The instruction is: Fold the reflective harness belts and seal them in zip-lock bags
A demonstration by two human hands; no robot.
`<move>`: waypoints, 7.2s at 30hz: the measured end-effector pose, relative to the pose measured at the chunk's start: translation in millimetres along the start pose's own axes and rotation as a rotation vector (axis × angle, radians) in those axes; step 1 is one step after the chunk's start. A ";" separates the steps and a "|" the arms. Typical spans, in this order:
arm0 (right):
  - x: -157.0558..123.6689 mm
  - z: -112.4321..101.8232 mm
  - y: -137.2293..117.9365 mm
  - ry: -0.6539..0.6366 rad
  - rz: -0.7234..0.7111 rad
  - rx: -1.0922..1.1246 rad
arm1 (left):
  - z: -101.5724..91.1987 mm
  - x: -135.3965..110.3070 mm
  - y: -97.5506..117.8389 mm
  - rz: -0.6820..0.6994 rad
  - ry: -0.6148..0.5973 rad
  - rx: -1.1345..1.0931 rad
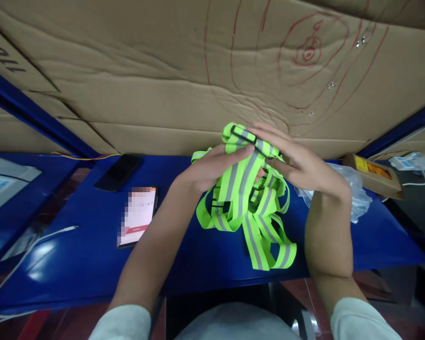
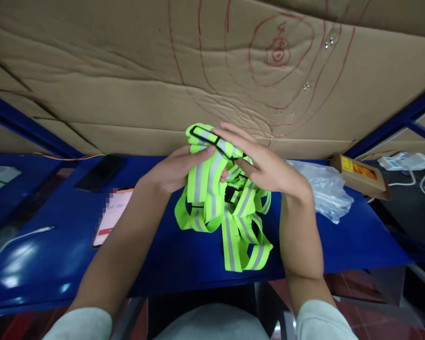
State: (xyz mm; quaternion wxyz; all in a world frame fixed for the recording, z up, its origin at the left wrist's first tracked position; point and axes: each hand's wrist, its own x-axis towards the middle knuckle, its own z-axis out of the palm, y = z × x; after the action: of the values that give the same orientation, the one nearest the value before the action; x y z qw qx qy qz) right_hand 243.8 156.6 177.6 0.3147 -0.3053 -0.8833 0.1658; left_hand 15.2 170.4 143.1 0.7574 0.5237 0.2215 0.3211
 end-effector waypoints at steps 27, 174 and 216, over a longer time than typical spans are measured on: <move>10.5 31.5 0.5 0.434 -0.117 -0.127 | -4.1 10.1 -10.2 0.208 -0.023 -0.315; -75.6 48.5 29.8 0.455 0.406 -0.365 | 25.3 -28.6 -86.2 -0.007 0.355 -0.246; -70.5 139.4 5.2 0.581 0.546 0.484 | 8.9 -34.4 -113.7 0.264 0.810 -0.246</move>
State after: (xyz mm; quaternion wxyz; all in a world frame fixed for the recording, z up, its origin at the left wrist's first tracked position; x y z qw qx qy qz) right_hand 197.9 101.1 38.9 0.5562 -0.4782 -0.5817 0.3515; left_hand 26.2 112.0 39.8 0.6184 0.2854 0.3918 0.6186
